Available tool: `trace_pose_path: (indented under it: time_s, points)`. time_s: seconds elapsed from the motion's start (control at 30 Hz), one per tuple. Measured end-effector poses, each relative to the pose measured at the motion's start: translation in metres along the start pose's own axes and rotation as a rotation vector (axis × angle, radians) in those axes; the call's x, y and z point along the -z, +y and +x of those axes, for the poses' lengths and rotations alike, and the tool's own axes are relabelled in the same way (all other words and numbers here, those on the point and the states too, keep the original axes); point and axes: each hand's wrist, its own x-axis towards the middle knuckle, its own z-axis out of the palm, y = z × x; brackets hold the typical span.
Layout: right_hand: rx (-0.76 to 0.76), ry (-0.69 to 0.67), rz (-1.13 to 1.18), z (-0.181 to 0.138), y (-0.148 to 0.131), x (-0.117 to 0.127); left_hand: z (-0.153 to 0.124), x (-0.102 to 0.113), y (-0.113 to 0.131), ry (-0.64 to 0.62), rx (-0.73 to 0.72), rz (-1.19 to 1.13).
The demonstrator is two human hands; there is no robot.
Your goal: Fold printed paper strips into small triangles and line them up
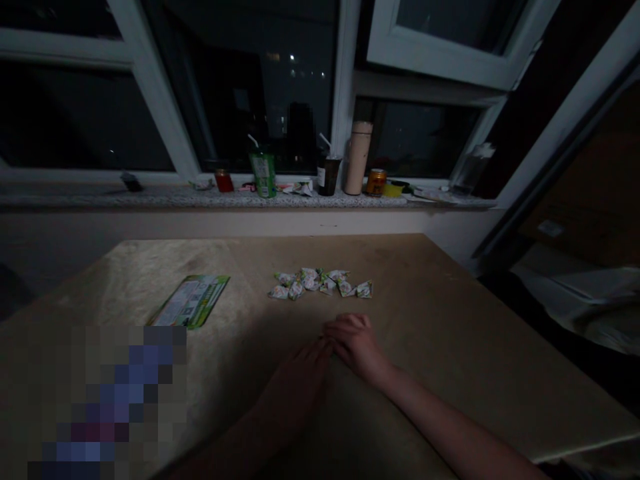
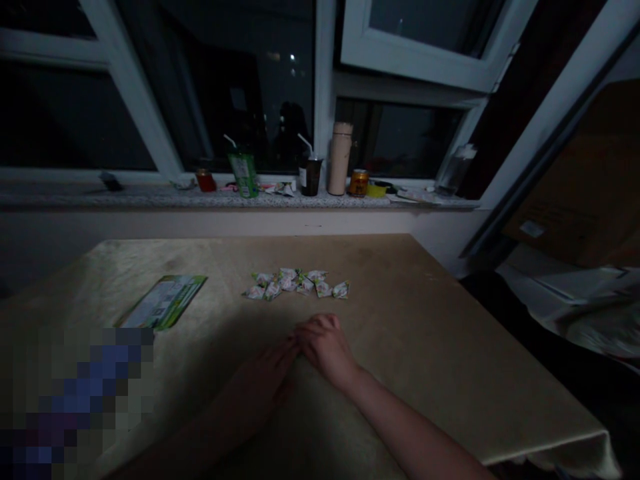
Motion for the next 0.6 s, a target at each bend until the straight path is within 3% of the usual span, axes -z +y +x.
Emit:
trace_pose_path:
  time_s: [0.1,0.2,0.6]
  points:
    - [0.115,-0.045,-0.104,-0.002,-0.001,0.002,-0.013,-0.015,0.001,-0.009,-0.049,-0.006]
    - [0.124,-0.066,-0.108,-0.003,-0.003,0.003,-0.023,-0.024,-0.004,0.043,-0.068,-0.018]
    - [0.064,-0.121,-0.159,-0.008,0.001,0.008,-0.016,-0.016,-0.020,0.004,-0.098,-0.088]
